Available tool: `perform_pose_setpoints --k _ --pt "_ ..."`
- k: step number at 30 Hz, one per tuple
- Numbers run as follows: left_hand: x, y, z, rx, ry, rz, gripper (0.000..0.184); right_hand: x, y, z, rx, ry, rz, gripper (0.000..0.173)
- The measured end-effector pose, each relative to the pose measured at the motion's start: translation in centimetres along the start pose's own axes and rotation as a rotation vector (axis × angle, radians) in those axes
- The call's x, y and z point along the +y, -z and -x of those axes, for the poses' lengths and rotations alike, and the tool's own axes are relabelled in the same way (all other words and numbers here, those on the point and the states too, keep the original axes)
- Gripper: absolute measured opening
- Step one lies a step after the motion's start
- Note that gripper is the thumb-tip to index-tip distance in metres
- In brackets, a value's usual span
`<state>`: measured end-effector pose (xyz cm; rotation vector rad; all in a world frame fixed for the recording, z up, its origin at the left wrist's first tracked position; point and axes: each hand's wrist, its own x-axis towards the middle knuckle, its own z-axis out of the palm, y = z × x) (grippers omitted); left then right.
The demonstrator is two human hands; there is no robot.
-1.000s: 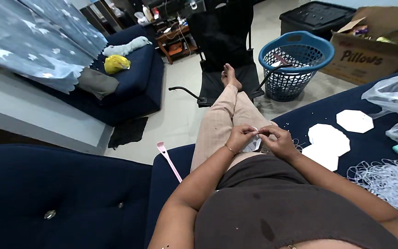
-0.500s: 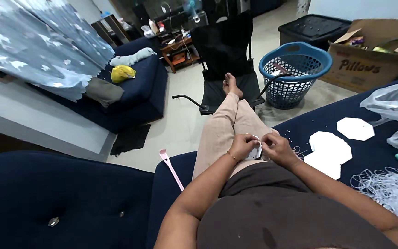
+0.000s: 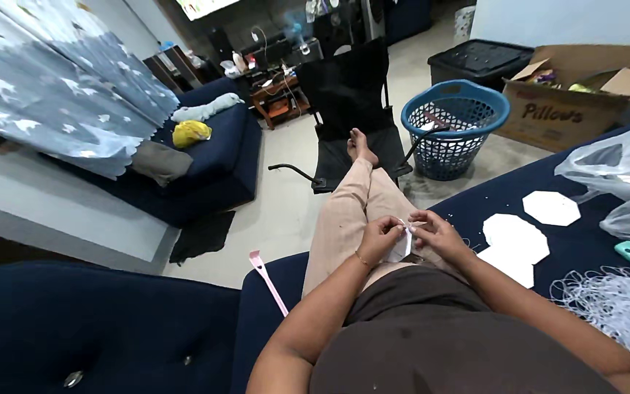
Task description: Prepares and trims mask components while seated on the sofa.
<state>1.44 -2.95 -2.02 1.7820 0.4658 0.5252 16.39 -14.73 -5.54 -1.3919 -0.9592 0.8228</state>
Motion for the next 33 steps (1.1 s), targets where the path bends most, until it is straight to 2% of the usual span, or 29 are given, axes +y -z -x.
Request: perform_pose_setpoints --k 2,5,9,12,18,20,22,24,26,29,31,33 --pt "0.2 -0.3 0.3 -0.03 -0.004 0.066 0.014 -0.5 -0.3 0.5 -0.062 -0.063 -0.059 0.047" --pt "0.3 -0.1 0.8 -0.078 -0.025 0.086 0.014 -1.7 -0.6 0.8 -0.135 -0.1 -0.013 0.045" --pt "-0.2 0.5 0.7 -0.136 -0.122 0.073 0.021 -2.0 0.4 0.5 -0.074 -0.092 0.079 0.038" --pt "-0.3 1.1 0.8 -0.133 -0.107 0.087 0.035 -1.0 3.8 0.5 0.085 -0.137 0.108 0.038" --pt "-0.8 1.7 0.6 -0.1 -0.065 0.11 0.029 4.8 17.3 1.6 0.565 -0.201 0.18 0.037" --pt "-0.7 1.7 0.6 -0.128 -0.034 0.094 0.027 5.4 20.8 3.1 0.724 -0.271 0.335 0.04" --pt "-0.7 1.7 0.5 -0.154 -0.017 0.074 0.026 4.5 22.2 4.7 0.797 -0.382 0.592 0.046" --pt "-0.7 1.7 0.4 -0.168 -0.006 0.061 0.026 3.3 21.7 5.8 0.761 -0.452 0.781 0.053" --pt "-0.6 1.7 0.3 -0.181 0.014 0.044 0.027 2.2 19.9 6.2 0.659 -0.442 0.866 0.054" --pt "-0.5 1.5 0.2 -0.193 0.042 0.024 0.026 0.7 17.0 5.8 0.349 -0.426 0.911 0.059" --pt "-0.5 1.4 0.2 -0.198 0.047 0.02 0.027 0.4 14.7 5.1 0.155 -0.408 0.956 0.07" --pt "-0.5 1.3 0.2 -0.201 0.055 0.024 0.027 0.9 12.6 4.8 0.042 -0.447 1.036 0.082"
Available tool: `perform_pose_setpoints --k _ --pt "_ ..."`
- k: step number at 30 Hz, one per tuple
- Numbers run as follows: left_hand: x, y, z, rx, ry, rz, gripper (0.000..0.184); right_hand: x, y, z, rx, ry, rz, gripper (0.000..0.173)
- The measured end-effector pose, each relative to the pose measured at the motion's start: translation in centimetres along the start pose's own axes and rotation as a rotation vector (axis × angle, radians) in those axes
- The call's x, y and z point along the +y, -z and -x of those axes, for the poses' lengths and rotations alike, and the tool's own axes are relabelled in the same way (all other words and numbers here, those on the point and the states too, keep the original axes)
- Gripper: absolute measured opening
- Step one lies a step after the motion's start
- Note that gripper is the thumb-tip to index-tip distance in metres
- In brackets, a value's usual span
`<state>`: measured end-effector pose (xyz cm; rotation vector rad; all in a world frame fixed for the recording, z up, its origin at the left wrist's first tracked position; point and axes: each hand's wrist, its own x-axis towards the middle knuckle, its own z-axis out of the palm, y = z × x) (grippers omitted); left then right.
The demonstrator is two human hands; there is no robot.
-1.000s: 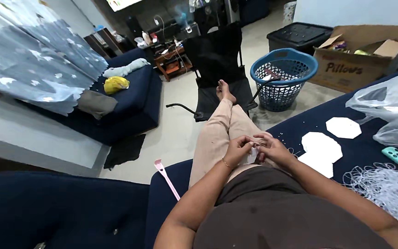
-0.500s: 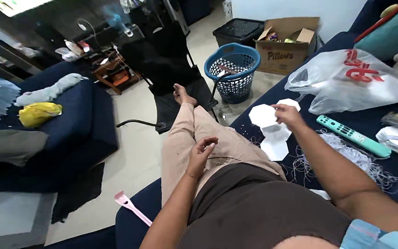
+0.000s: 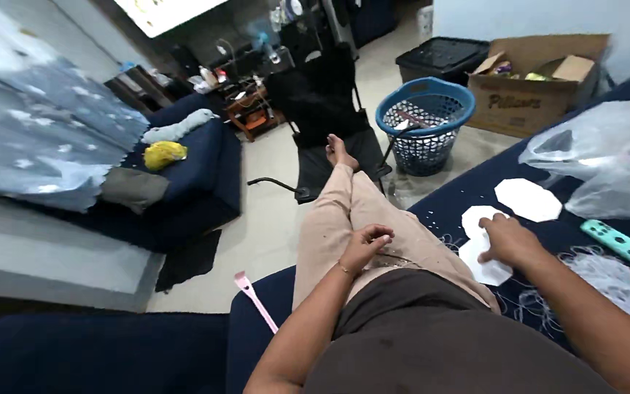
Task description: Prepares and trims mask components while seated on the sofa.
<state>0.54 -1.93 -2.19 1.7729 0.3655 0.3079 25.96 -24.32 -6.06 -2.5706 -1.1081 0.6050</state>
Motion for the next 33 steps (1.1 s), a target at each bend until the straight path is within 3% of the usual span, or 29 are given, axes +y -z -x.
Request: perform_pose_setpoints --k 3,9,14,18,21,27,30,33 --pt "0.0 -0.1 0.0 -0.018 0.01 0.005 0.026 -0.3 -1.9 -0.3 -0.024 -0.05 0.113 0.078" --pt "0.1 -0.3 -0.1 -0.025 0.031 0.007 0.025 1.1 -0.5 -1.3 -0.071 0.005 0.024 0.031" --pt "-0.1 -0.6 -0.4 -0.016 -0.004 -0.022 0.026 1.5 2.8 -0.5 0.182 0.17 -0.282 0.016" --pt "0.2 -1.0 -0.5 0.022 -0.036 -0.068 0.035 -2.7 3.4 0.4 0.346 0.423 -0.556 0.016" --pt "0.8 -1.2 -0.3 0.034 -0.037 -0.031 0.042 -6.7 2.0 0.0 0.374 0.501 -0.658 0.018" --pt "1.0 -0.8 -0.1 0.172 -0.004 0.089 0.021 -10.6 -0.4 -1.6 0.264 0.478 -0.845 0.016" --pt "0.9 -0.8 -0.1 0.163 -0.009 0.127 0.022 -11.3 -0.6 -1.6 0.098 0.511 -0.979 0.039" --pt "0.8 -0.9 -0.2 0.154 -0.015 0.123 0.021 -11.5 -1.0 -1.7 0.095 0.511 -0.996 0.039"
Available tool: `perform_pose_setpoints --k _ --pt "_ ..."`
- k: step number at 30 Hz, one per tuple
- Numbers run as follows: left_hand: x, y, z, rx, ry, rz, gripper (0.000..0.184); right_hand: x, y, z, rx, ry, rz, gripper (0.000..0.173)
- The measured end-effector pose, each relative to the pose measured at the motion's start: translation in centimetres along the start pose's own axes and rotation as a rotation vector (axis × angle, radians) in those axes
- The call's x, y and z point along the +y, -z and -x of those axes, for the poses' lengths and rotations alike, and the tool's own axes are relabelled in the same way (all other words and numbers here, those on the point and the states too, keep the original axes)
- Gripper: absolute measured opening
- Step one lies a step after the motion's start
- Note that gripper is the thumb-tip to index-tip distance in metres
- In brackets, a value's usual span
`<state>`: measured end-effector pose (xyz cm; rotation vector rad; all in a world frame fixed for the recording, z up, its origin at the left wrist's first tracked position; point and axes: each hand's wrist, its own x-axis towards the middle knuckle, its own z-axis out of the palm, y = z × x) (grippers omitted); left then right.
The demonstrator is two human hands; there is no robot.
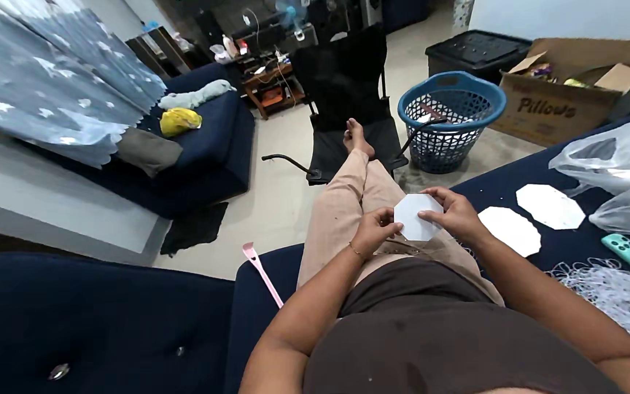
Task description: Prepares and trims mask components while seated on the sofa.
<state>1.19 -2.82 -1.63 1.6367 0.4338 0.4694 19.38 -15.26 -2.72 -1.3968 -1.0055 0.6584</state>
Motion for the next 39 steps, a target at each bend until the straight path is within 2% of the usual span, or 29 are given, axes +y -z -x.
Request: perform_pose_setpoints --k 3,7,11,18,33,39 --pt "0.1 0.1 0.0 0.032 0.0 -0.009 0.021 0.3 -0.2 -0.1 0.023 0.02 -0.016 0.027" --pt "-0.1 0.1 -0.2 0.04 -0.019 -0.057 0.029 0.3 -0.6 0.3 -0.09 0.071 0.075 0.026" --pt "-0.2 -0.1 -0.4 0.031 -0.058 -0.077 0.018 0.6 -2.0 0.8 -0.167 0.186 0.254 0.025" --pt "-0.6 0.3 -0.4 -0.022 -0.024 -0.076 0.009 1.6 -2.8 0.9 -0.138 0.282 0.316 0.018" --pt "-0.6 0.3 -0.4 0.015 -0.101 -0.106 0.01 1.7 -2.8 1.0 -0.061 0.354 0.385 0.017" --pt "-0.6 0.4 -0.3 -0.005 -0.092 -0.132 0.012 2.1 -2.5 1.0 -0.095 0.343 0.371 0.017"
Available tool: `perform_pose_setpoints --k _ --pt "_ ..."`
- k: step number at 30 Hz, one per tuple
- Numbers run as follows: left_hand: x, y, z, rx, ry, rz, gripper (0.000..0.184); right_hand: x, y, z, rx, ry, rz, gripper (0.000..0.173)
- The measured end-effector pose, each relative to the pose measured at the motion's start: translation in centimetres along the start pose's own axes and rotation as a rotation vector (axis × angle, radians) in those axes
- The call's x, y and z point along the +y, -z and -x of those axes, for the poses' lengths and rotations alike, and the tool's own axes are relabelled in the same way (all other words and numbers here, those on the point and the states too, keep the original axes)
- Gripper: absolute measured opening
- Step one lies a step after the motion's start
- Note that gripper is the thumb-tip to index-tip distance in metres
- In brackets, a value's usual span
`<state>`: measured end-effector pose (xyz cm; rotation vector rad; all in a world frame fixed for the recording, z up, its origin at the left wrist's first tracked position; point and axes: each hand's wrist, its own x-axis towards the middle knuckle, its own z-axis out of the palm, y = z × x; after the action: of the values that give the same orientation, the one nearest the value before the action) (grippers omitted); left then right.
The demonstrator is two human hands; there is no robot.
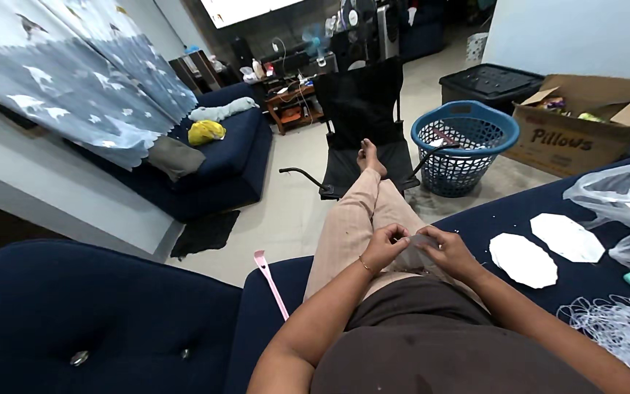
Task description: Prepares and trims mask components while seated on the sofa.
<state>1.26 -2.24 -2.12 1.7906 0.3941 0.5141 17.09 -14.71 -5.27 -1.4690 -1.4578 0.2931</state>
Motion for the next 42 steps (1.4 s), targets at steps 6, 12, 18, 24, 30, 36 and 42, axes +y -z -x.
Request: perform_pose_setpoints --k 6,12,18,24,30,36,42 --pt "0.3 -0.1 0.1 -0.015 -0.037 -0.101 0.016 0.0 0.1 0.0 -0.022 0.037 -0.004 0.017" --pt "0.3 -0.1 0.1 0.017 -0.068 -0.153 0.015 0.1 -0.2 -0.1 -0.012 0.043 0.006 0.017" --pt "-0.1 0.1 0.0 -0.011 -0.048 -0.099 0.013 0.2 -0.2 0.0 -0.002 0.075 0.017 0.016" --pt "-0.3 0.1 0.0 -0.055 -0.062 -0.055 0.011 0.5 -0.3 0.1 -0.008 0.118 0.018 0.014" --pt "0.1 0.2 0.1 -0.059 -0.064 -0.13 0.01 0.6 -0.4 0.2 -0.022 0.101 0.048 0.015" --pt "0.6 0.2 0.4 0.003 -0.129 -0.319 0.013 0.3 -0.4 0.2 -0.022 0.106 0.094 0.017" --pt "0.6 0.1 0.5 0.068 -0.237 -0.503 0.016 -0.3 -0.3 0.1 -0.011 0.077 0.147 0.018"
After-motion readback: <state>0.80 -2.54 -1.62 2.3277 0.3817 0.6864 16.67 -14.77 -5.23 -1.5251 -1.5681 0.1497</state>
